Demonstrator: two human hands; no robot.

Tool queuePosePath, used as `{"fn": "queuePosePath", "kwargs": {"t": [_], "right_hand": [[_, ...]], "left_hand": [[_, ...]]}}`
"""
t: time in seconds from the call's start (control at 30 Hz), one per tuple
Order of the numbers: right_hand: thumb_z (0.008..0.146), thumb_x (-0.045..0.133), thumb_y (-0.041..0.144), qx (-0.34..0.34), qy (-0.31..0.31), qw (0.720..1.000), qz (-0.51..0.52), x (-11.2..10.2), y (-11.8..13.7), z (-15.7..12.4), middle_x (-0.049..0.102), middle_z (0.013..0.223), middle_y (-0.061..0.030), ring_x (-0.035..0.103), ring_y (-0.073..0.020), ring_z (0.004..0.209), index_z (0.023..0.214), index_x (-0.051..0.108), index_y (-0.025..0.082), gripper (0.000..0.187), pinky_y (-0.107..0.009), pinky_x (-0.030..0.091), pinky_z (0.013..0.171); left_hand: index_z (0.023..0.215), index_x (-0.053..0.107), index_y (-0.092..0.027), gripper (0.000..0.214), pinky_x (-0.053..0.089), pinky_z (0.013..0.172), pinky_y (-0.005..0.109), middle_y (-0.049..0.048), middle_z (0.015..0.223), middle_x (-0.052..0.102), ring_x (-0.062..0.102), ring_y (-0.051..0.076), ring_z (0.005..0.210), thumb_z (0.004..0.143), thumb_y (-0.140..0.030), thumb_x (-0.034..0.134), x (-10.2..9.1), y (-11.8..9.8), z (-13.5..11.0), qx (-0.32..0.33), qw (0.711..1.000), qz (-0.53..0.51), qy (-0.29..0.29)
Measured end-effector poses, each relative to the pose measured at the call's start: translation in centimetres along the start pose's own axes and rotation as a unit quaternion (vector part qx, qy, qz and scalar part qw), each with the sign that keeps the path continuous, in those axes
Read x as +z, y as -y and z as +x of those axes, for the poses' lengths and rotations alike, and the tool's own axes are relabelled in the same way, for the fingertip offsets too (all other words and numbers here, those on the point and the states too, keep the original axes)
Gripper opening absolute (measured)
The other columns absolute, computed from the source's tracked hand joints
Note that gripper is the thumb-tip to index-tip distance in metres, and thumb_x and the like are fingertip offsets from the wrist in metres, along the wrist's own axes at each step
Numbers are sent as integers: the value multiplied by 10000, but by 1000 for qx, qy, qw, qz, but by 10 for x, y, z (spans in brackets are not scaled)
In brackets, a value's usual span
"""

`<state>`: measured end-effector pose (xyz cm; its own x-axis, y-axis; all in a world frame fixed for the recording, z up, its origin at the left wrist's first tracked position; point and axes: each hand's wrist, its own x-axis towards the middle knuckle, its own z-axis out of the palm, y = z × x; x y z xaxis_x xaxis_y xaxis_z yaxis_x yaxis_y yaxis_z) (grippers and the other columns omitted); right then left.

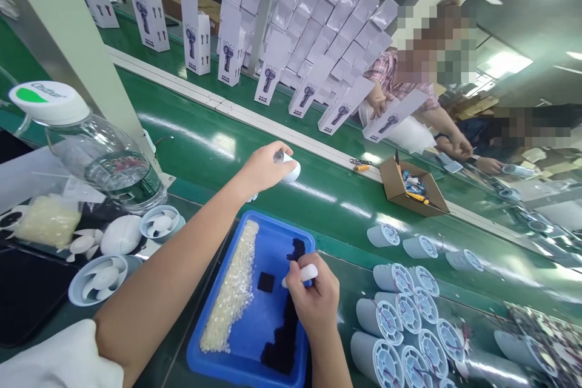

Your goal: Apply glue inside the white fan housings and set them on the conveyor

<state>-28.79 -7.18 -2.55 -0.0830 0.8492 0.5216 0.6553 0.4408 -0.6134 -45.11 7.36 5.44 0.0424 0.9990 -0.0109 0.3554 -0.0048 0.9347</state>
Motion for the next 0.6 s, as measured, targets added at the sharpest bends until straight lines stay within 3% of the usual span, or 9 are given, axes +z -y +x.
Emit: {"fn": "queuePosePath", "kwargs": {"t": [0.07, 0.13, 0.27, 0.43, 0.6], "right_hand": [[837, 537, 163, -33, 4, 999, 6, 1, -2, -1, 484, 584, 43, 442, -98, 502, 664, 454, 217, 199, -215, 370, 487], [836, 545, 149, -31, -33, 999, 24, 2, -4, -1, 503, 619, 32, 464, -103, 532, 680, 463, 216, 189, -220, 391, 515], [858, 540, 175, 69, -167, 983, 41, 3, -12, 0, 483, 616, 41, 460, -104, 544, 696, 453, 210, 188, -223, 390, 535], [876, 536, 261, 124, -164, 979, 11, 5, -15, 3, 451, 576, 54, 428, -101, 518, 668, 450, 202, 233, -220, 359, 512], [878, 535, 279, 129, -176, 976, -2, 8, -13, 4, 431, 559, 61, 402, -99, 494, 656, 438, 207, 253, -215, 344, 485]], "left_hand": [[988, 614, -262, 285, 441, 573, 255, 39, 974, 584, 555, 148, 709, 738, -396, 588, -1, 1, 1, -7, 1000, -25, 12], [993, 610, -256, 288, 459, 571, 253, 49, 992, 587, 574, 148, 714, 740, -391, 600, -1, 0, 2, -19, 998, -61, 23], [963, 602, -235, 270, 505, 588, 263, 70, 1031, 591, 612, 172, 783, 737, -380, 634, 0, -4, 2, -40, 985, -158, 56], [944, 581, -207, 308, 555, 667, 321, 88, 1042, 617, 631, 198, 851, 719, -389, 686, -1, -10, 1, -46, 947, -300, 102], [940, 580, -205, 316, 553, 663, 313, 81, 1009, 635, 641, 177, 792, 702, -359, 719, -4, -12, 0, -39, 939, -328, 98]]}}
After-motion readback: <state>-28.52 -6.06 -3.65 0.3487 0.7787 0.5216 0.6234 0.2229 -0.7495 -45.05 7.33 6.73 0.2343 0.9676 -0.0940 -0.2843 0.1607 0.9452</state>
